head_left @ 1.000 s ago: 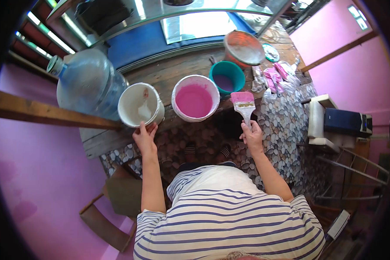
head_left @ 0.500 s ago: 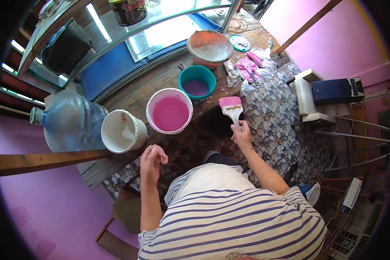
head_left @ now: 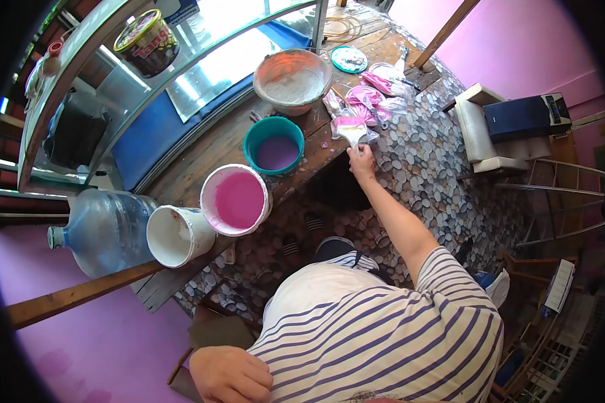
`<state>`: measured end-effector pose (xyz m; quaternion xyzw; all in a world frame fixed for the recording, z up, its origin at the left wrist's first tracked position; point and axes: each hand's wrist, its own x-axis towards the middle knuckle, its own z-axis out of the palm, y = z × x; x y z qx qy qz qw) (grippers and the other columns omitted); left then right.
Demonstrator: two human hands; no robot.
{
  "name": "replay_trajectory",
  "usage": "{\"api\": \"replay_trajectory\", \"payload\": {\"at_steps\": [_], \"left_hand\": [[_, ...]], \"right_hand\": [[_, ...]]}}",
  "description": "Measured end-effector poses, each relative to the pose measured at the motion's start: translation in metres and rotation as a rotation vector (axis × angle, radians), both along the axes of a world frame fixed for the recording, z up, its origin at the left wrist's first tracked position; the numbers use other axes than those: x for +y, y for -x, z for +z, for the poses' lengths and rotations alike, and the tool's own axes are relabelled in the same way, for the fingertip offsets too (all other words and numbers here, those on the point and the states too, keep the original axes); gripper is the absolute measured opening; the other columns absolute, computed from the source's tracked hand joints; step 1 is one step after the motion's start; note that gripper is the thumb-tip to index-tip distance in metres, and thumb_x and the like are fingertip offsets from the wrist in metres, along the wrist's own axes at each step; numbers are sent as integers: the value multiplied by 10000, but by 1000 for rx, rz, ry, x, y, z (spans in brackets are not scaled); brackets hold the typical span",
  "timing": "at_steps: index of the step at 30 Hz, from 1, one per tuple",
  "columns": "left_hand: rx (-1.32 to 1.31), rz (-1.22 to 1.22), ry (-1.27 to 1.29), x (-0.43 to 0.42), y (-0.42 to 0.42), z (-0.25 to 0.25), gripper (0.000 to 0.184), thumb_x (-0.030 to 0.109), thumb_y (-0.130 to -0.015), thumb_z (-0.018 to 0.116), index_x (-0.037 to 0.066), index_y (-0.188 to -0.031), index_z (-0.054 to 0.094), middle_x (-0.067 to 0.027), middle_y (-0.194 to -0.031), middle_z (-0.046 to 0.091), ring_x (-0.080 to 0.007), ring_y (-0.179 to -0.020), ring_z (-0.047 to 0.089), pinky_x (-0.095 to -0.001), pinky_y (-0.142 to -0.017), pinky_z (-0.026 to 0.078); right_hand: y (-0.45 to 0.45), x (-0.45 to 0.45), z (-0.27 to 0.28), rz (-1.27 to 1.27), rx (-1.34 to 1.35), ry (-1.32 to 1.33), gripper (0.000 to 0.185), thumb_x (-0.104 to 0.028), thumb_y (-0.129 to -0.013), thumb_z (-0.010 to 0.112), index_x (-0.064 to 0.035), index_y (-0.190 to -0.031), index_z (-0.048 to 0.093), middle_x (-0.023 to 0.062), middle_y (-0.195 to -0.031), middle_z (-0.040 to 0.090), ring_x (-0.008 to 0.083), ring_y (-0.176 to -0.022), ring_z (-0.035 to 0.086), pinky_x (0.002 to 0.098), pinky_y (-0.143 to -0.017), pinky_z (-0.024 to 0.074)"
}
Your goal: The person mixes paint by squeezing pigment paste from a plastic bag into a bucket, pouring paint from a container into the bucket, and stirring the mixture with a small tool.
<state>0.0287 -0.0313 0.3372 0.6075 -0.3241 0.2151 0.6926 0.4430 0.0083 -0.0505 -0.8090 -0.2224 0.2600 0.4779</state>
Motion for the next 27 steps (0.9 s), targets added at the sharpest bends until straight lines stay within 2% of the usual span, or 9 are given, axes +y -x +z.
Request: {"api": "replay_trajectory", "payload": {"at_steps": [11, 13, 14, 17, 20, 22, 23, 25, 27], "left_hand": [[81, 42, 70, 1, -25, 9, 304, 247, -951, 624, 5, -769, 653, -149, -772, 601, -225, -582, 525, -320, -476, 386], [107, 21, 63, 7, -30, 11, 316, 250, -956, 618, 13, -747, 641, -153, -769, 599, -226, -577, 520, -319, -470, 380], [129, 10, 56, 9, -31, 13, 330, 252, -961, 611, 22, -726, 629, -157, -766, 596, -227, -572, 516, -318, -465, 374], [116, -6, 4, 16, -37, 11, 348, 259, -968, 603, 39, -699, 612, -152, -765, 596, -221, -564, 508, -316, -456, 364], [96, -75, 38, 19, -43, 12, 332, 264, -968, 605, 37, -728, 635, -141, -768, 601, -219, -571, 520, -310, -461, 377], [92, -100, 24, 20, -43, 15, 319, 266, -966, 609, 39, -746, 648, -131, -770, 604, -215, -575, 529, -307, -467, 387], [90, -109, 15, 20, -42, 15, 307, 268, -963, 613, 41, -763, 660, -121, -773, 607, -211, -580, 538, -304, -472, 397], [53, -150, -7, 20, -43, 14, 299, 273, -959, 620, 41, -777, 670, -111, -775, 609, -206, -584, 545, -302, -475, 404], [16, -200, -26, 19, -42, 11, 293, 279, -954, 626, 41, -792, 680, -101, -777, 611, -201, -587, 552, -300, -479, 411]], "right_hand": [[-87, 107, -86, -99, -217, 69, 460, -352, -863, 716, 22, -1092, 580, 97, -715, 670, 193, -533, 656, 340, -466, 526], [-98, 121, -118, -62, -103, 33, 563, -397, -882, 708, 45, -1180, 527, 119, -734, 672, 207, -532, 659, 345, -485, 536], [-102, 129, -151, -31, -116, 55, 661, -417, -912, 678, 69, -1295, 446, 145, -765, 676, 216, -523, 657, 344, -487, 538], [-53, 98, -72, 89, -19, 177, 782, -395, -936, 637, 113, -1422, 293, 176, -778, 689, 225, -513, 658, 349, -496, 543], [-19, 45, -67, 196, -293, 178, 755, -364, -943, 630, 101, -1426, 283, 138, -688, 669, 215, -511, 660, 352, -496, 537], [2, -1, -51, 254, -110, 130, 664, -347, -943, 634, 86, -1369, 365, 121, -670, 659, 204, -498, 652, 345, -491, 530], [11, -27, -28, 289, 109, 127, 607, -341, -943, 637, 79, -1326, 422, 122, -678, 658, 197, -489, 647, 341, -489, 527], [22, -76, -29, 240, 316, 205, 446, -339, -915, 665, 43, -1134, 590, 150, -719, 674, 245, -544, 670, 371, -569, 552], [19, -135, -41, 262, 8, 366, 369, -353, -888, 675, 10, -952, 679, 187, -818, 700, 334, -714, 710, 423, -692, 565]]}}
